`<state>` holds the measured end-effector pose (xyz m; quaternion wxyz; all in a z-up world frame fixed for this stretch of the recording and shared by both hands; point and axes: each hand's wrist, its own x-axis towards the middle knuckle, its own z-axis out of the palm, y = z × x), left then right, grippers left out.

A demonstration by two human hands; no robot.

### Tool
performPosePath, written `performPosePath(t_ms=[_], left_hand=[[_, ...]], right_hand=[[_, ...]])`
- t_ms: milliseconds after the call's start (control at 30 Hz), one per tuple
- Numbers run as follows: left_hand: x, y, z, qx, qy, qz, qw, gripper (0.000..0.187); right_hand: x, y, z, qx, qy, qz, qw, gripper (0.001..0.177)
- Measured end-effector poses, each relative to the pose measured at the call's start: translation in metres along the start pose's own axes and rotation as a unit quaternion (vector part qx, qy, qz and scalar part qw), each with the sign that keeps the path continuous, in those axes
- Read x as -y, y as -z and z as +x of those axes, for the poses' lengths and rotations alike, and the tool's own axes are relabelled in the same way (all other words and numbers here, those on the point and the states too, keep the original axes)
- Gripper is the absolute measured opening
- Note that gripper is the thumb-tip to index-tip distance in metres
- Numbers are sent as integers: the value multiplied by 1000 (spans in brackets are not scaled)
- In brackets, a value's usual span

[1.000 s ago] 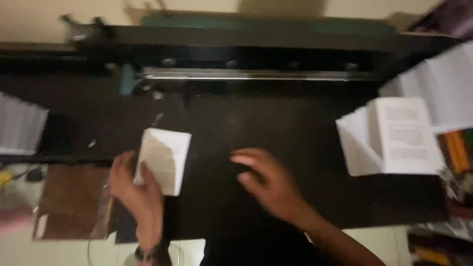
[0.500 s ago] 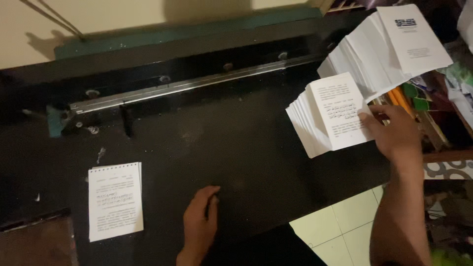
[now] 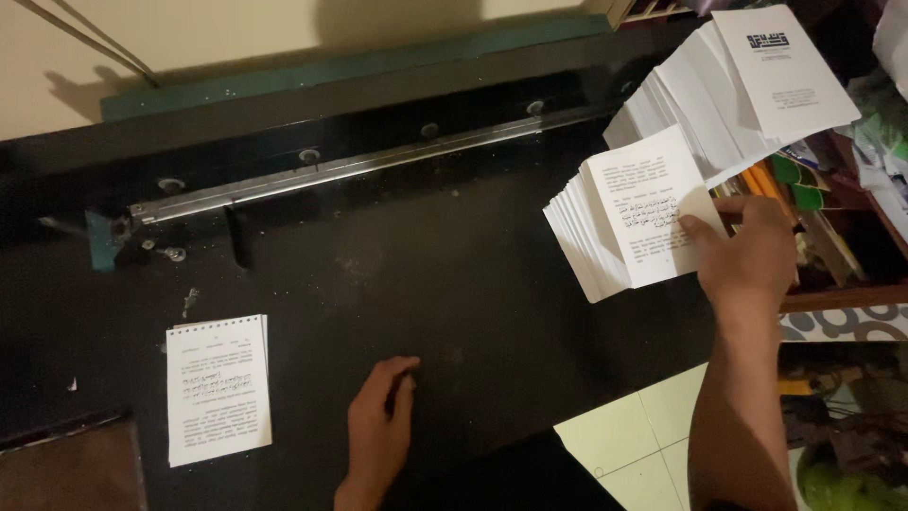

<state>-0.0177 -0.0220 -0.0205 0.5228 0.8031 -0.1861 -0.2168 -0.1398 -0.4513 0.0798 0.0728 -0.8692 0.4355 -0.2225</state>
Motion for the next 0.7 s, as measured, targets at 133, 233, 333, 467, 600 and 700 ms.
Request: performPosePath(t_ms=[133,233,333,467,600,700], left_hand=[[-7,0,7,-6,-23,-13,1000,25],[-34,1,17,-9,-81,-122,989,26],[-56,-2,19,28,-31,-187,982,43],[-70,-14,23,55,-9,-446,893,61],[-60,-11,21,-54,41,-431,900,29],[-51,7,17,-77,-157,-293,940,16]], right_hand=[[37,25,-11,27,-46,34,998,35],[61,43,-31,45,-53,157,985,24],[87,37,-68,127,-30,350,927,28],[149,-12,-136,294,-123,367,874,37],[159,-78,-190,335,-69,519,783,48],[162,-82,-181,354,-37,456,816,39]])
